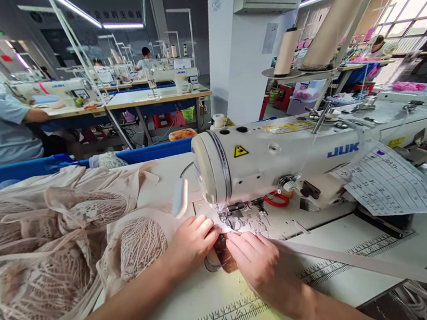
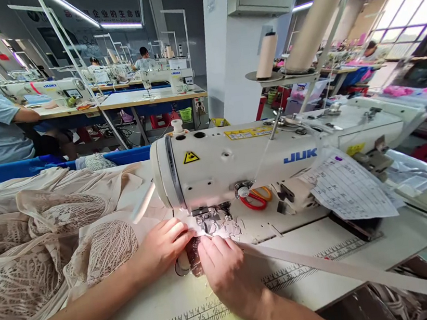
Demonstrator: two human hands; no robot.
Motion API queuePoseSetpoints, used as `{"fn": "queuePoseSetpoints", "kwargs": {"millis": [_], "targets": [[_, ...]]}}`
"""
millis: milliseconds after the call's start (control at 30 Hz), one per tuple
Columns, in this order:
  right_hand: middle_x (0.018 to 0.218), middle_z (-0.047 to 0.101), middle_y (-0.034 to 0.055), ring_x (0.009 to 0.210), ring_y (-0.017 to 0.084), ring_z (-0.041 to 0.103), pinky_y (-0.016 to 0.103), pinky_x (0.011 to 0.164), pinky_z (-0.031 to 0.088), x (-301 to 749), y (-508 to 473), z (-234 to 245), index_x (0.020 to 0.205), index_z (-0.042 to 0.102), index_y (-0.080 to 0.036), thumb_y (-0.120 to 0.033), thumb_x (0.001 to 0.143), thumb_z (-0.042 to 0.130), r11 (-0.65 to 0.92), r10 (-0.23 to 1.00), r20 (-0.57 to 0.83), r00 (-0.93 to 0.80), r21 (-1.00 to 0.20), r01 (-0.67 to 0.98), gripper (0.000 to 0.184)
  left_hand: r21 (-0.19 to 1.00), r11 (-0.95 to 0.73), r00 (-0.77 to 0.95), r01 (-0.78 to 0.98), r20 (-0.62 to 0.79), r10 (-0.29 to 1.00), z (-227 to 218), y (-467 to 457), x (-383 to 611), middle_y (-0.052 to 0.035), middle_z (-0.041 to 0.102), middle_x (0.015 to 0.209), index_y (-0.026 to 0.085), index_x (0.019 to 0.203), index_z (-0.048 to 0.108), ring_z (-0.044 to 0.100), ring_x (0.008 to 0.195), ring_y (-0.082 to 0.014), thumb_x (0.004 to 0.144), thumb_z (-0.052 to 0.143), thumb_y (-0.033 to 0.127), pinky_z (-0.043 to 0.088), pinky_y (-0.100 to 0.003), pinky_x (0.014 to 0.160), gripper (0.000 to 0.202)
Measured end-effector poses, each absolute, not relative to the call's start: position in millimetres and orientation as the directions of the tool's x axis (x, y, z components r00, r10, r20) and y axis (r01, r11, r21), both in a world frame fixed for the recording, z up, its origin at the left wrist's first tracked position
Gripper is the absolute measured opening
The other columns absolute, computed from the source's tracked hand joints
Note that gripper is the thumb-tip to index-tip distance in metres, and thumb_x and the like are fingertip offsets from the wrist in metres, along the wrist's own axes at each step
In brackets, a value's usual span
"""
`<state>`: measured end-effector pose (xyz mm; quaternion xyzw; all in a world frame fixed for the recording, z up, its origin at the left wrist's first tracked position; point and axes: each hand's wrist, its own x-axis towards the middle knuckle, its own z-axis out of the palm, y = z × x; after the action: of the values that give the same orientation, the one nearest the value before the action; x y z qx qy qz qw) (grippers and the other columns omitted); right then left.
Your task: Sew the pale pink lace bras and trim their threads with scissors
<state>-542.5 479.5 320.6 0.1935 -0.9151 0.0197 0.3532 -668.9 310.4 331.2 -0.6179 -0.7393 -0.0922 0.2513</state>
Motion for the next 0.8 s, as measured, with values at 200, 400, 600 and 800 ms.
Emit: {"fn": "queuePoseSetpoints", "kwargs": {"millis": [200, 400, 600, 800], "targets": [[0.103, 0.068, 0.0129, 0.081, 0.023, 0.059, 0.038, 0.069, 0.050, -543, 481, 320, 0.109, 0.068, -0.007, 0.001, 0.091, 0.044, 0.921, -0.314, 0.639, -0.703, 0.026, -0.388, 0.031, -0.174, 0.253, -0.159, 0.952, 0.427, 0.890, 327, 312, -671, -0.0046, 0.063, 0.085, 0.014, 0.096, 0.065, 0.055, 0.076, -0.0184, 0.100, 0.043, 0.016, 0.045, -0.030, 0.065, 0.022], [0.104, 0.069, 0.0107, 0.084, 0.022, 0.059, 0.036, 0.070, 0.049, -541, 482, 322, 0.110, 0.067, -0.010, -0.002, 0.092, 0.041, 0.918, -0.307, 0.641, -0.704, 0.004, -0.397, 0.032, -0.128, 0.327, -0.262, 0.936, 0.364, 0.894, 328, 316, -677, -0.0061, 0.064, 0.093, 0.015, 0.095, 0.066, 0.057, 0.087, -0.0204, 0.101, 0.043, 0.019, 0.048, -0.033, 0.075, 0.024], [0.101, 0.070, 0.0093, 0.088, 0.024, 0.061, 0.038, 0.076, 0.049, -538, 482, 326, 0.104, 0.067, -0.012, 0.000, 0.090, 0.041, 0.913, -0.301, 0.625, -0.721, -0.031, -0.407, 0.031, -0.096, 0.392, -0.345, 0.915, 0.319, 0.883, 327, 319, -681, -0.0060, 0.064, 0.093, 0.015, 0.089, 0.068, 0.056, 0.086, -0.0201, 0.101, 0.041, 0.019, 0.047, -0.034, 0.075, 0.030], [0.101, 0.069, 0.0105, 0.091, 0.025, 0.061, 0.039, 0.076, 0.051, -539, 484, 323, 0.106, 0.066, -0.009, -0.003, 0.090, 0.044, 0.894, -0.332, 0.631, -0.701, -0.028, -0.448, 0.028, -0.058, 0.444, -0.399, 0.894, 0.348, 0.848, 324, 324, -687, -0.0067, 0.063, 0.091, 0.014, 0.089, 0.067, 0.055, 0.087, -0.0209, 0.097, 0.045, 0.014, 0.047, -0.035, 0.076, 0.024]]}}
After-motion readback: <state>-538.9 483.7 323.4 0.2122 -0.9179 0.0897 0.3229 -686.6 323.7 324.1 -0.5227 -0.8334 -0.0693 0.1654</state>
